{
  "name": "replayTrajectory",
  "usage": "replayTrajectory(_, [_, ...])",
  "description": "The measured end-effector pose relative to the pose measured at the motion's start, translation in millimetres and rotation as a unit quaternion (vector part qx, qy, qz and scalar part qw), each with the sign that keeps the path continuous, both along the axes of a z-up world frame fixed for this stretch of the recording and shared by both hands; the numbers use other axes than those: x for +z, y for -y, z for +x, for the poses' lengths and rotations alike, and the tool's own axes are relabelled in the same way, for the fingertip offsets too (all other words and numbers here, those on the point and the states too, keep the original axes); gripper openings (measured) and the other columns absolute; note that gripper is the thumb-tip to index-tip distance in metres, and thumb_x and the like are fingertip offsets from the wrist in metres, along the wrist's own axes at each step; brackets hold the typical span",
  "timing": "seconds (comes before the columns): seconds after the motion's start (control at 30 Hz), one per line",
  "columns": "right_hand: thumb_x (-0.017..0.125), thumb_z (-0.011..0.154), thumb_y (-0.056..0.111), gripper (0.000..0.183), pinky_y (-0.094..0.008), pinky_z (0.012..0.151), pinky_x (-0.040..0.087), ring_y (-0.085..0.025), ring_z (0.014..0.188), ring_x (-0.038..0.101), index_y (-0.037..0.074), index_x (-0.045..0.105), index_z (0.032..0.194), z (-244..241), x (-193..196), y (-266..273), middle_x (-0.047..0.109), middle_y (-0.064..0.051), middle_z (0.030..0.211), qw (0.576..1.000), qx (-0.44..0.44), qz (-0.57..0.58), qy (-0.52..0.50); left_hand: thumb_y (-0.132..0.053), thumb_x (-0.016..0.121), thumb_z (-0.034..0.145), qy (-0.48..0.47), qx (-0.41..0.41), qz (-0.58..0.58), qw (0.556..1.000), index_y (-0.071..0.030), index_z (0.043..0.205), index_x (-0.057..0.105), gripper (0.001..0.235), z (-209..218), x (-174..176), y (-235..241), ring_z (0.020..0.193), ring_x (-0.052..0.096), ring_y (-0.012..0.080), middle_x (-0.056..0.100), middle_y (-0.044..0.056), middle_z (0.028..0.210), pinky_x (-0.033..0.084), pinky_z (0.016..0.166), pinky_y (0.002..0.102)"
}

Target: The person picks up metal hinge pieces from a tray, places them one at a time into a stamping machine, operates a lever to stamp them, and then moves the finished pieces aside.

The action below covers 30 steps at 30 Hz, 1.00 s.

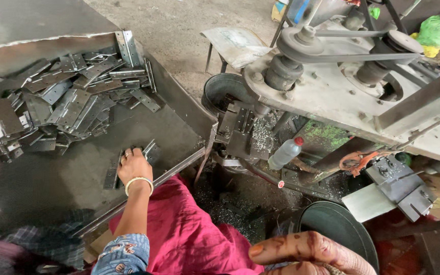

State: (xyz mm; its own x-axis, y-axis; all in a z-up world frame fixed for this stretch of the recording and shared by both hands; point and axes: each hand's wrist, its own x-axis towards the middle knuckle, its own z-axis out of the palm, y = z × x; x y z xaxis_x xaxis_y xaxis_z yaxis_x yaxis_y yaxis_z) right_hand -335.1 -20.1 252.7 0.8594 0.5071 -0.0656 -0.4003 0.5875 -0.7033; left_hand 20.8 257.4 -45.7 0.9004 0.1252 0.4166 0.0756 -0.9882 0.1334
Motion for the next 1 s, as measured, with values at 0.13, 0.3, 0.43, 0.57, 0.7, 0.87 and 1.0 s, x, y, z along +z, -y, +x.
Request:
replayTrajectory(0.13, [0.037, 0.106, 0.032, 0.066, -0.049, 0.118, 0.039, -0.039, 0.134, 0.06, -0.026, 0.055, 0.133, -7.0, -3.9, 1.8, 0.059, -0.037, 0.143, 0.992, -0.047, -0.12, -0.006, -0.016, 0.06, 0.098, -0.032, -0.015, -0.067, 0.997, -0.014, 0.115, 0.066, 0.017, 0.4, 2.5, 0.2, 0.103, 0.069, 0.031, 0.069, 0.009, 0.114, 0.058, 0.078, 0.045])
replayTrajectory(0.3, [0.035, 0.102, 0.038, 0.072, -0.042, 0.112, 0.041, -0.029, 0.121, 0.063, -0.02, 0.046, 0.142, -7.8, -14.2, -0.4, 0.063, -0.031, 0.134, 0.997, -0.005, 0.046, -0.058, -0.015, 0.067, 0.093, -0.018, -0.035, -0.037, 0.999, -0.016, 0.117, 0.067, 0.024, -1.0, 2.3, 0.9, 0.113, 0.067, 0.028, 0.069, 0.008, 0.118, 0.059, 0.082, 0.041])
replayTrajectory(0.43, [0.036, 0.101, 0.039, 0.073, -0.046, 0.113, 0.042, -0.034, 0.123, 0.065, -0.023, 0.045, 0.14, -9.2, -17.2, 6.6, 0.065, -0.033, 0.134, 0.997, -0.018, -0.013, -0.073, -0.027, 0.076, 0.083, -0.041, -0.047, -0.024, 0.998, -0.013, 0.111, 0.068, 0.032, 1.4, 5.1, -0.9, 0.115, 0.064, 0.0283, 0.067, 0.008, 0.12, 0.057, 0.086, 0.041])
replayTrajectory(0.57, [0.034, 0.1, 0.037, 0.068, -0.045, 0.112, 0.042, -0.031, 0.123, 0.064, -0.016, 0.052, 0.14, -6.7, -16.8, 9.4, 0.065, -0.031, 0.131, 0.997, 0.012, -0.027, -0.073, -0.026, 0.076, 0.086, -0.058, -0.047, -0.022, 0.997, -0.013, 0.111, 0.068, 0.029, -2.1, 4.9, -0.3, 0.116, 0.064, 0.0276, 0.067, 0.006, 0.119, 0.057, 0.088, 0.04])
replayTrajectory(0.7, [0.039, 0.107, 0.034, 0.057, -0.039, 0.113, 0.045, -0.03, 0.122, 0.073, -0.008, 0.076, 0.111, 19.7, -9.2, 8.0, 0.076, -0.021, 0.121, 0.843, -0.122, -0.423, 0.309, -0.025, 0.076, 0.085, -0.043, -0.049, -0.022, 0.998, -0.014, 0.111, 0.069, 0.029, -1.3, 7.7, 0.5, 0.115, 0.064, 0.0275, 0.067, 0.007, 0.118, 0.057, 0.088, 0.04])
replayTrajectory(0.87, [0.064, 0.097, 0.026, 0.023, -0.035, 0.087, 0.056, -0.024, 0.095, 0.073, 0.01, 0.077, 0.109, 94.5, -65.1, 19.9, 0.077, -0.009, 0.104, 0.464, -0.487, -0.674, 0.306, -0.024, 0.076, 0.084, -0.046, -0.055, -0.031, 0.997, -0.013, 0.11, 0.07, 0.029, -3.8, 8.2, -1.7, 0.115, 0.064, 0.0278, 0.068, 0.007, 0.118, 0.057, 0.088, 0.04])
replayTrajectory(1.0, [0.064, 0.092, 0.028, 0.024, -0.045, 0.075, 0.055, -0.036, 0.088, 0.07, 0.011, 0.076, 0.105, 151.8, -149.2, 80.1, 0.074, -0.016, 0.098, 0.295, -0.424, -0.829, 0.215, -0.025, 0.076, 0.084, -0.038, -0.056, -0.03, 0.997, -0.013, 0.112, 0.07, 0.031, -4.7, 13.1, -0.4, 0.113, 0.065, 0.029, 0.068, 0.008, 0.117, 0.057, 0.087, 0.041])
